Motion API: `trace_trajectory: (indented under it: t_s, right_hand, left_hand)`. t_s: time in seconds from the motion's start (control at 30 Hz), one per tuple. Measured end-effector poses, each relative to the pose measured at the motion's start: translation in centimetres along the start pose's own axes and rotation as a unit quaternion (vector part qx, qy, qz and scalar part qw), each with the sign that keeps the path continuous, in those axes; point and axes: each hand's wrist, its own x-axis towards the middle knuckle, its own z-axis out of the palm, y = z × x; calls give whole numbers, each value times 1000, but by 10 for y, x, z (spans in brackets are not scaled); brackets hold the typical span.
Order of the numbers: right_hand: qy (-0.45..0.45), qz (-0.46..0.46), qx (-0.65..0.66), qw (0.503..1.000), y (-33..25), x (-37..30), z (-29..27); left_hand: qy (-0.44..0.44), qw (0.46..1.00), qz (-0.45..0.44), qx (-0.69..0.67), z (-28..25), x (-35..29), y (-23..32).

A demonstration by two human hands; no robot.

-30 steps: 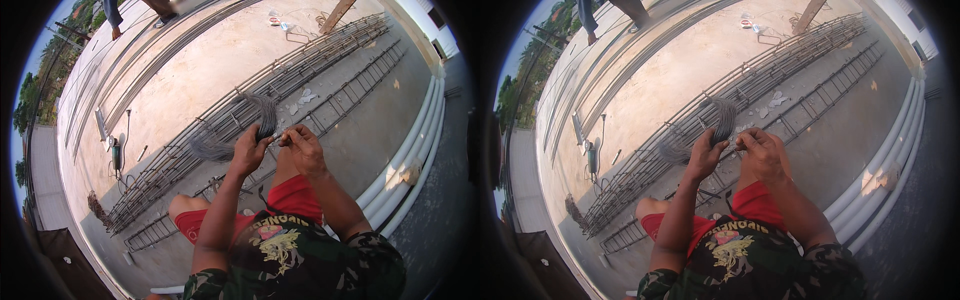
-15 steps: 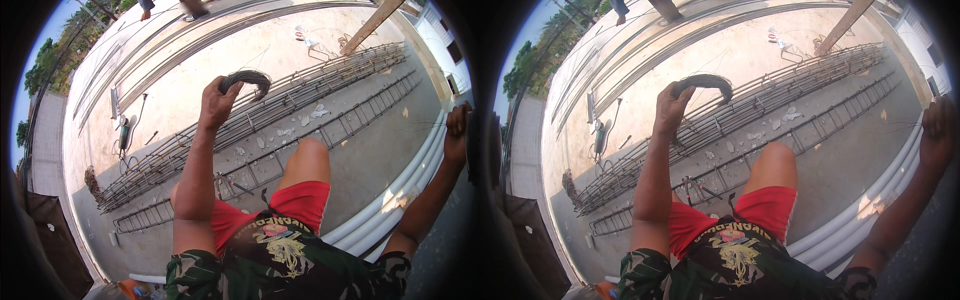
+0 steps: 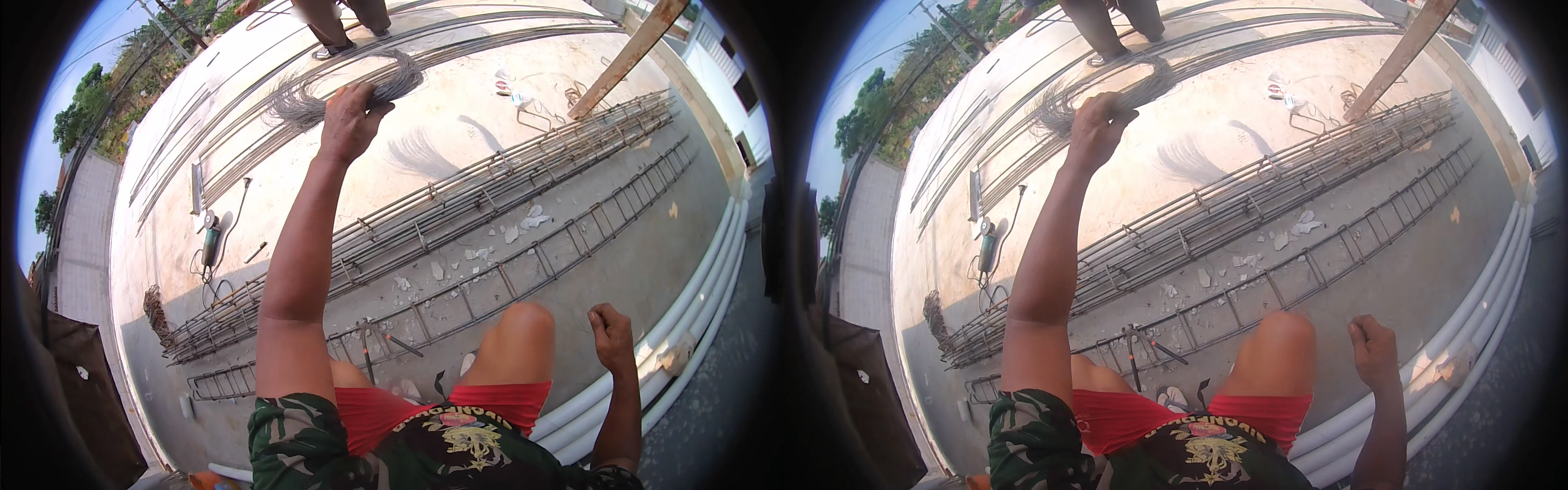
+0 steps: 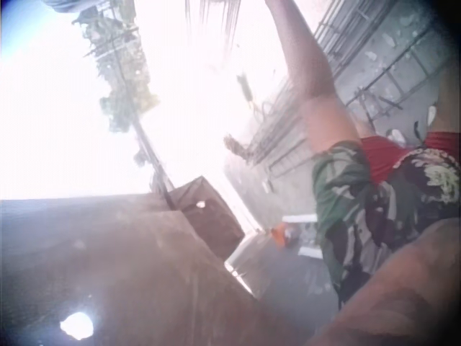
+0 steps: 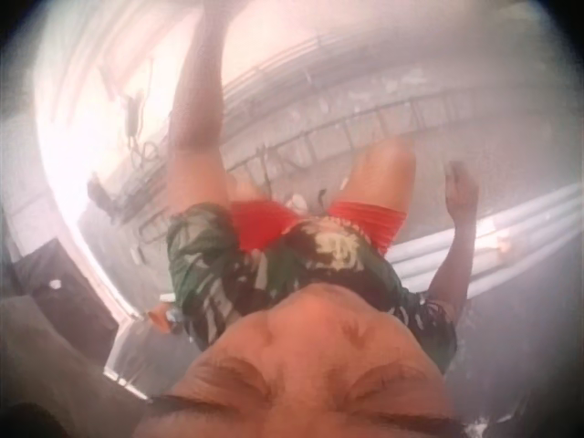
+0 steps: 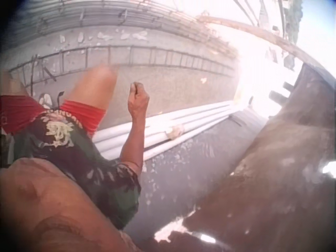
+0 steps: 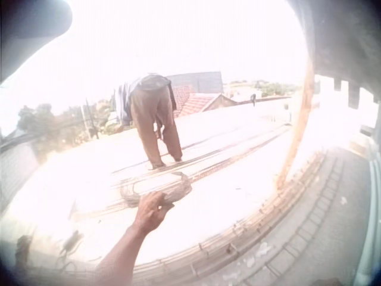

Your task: The person ties steel rebar bars together using wire and pliers to form a ladder-like rebar cage. They repeatedly wrap wire around intersections and twist it tight with pliers, working along the length of the structure.

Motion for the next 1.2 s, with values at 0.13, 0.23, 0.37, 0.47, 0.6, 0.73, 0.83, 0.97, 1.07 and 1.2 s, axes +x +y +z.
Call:
trace_trajectory:
  t_s: [0.13,0.23,0.37,0.47,0.6,0.73,0.83,0.97,1.07,1.2]
  right_hand:
    - [-43,18,-18,999,-4,-6,23]
    - [-69,-33,-63,995,-2,0,26]
    - [-78,-55,-133,986,-60,33,24]
    - [-34,-153,-121,980,-96,64,37]
    - [-93,-277,-85,953,-131,111,77]
    - [-164,-415,-100,889,-183,141,146]
    - [-214,-479,-114,843,-234,125,200]
    - [-251,-545,-154,785,-281,93,262]
    - [-279,-652,-192,679,-311,80,312]
    - [-491,-663,16,565,-355,55,386]
  left_hand:
    - [-169,971,-132,105,121,-103,-41]
    - [-346,884,-306,70,190,-181,-33]
    - [-387,867,-311,-48,137,-210,-25]
    - [-399,852,-313,-133,52,-222,-49]
    - [-223,877,-412,-109,-79,-288,-41]
    - [-71,765,-620,-161,-159,-433,22]
    - [30,648,-755,-92,-151,-578,121]
    - [37,436,-898,-31,-104,-706,292]
    - [30,317,-946,-62,-53,-759,421]
    - [140,178,-972,59,-27,-792,509]
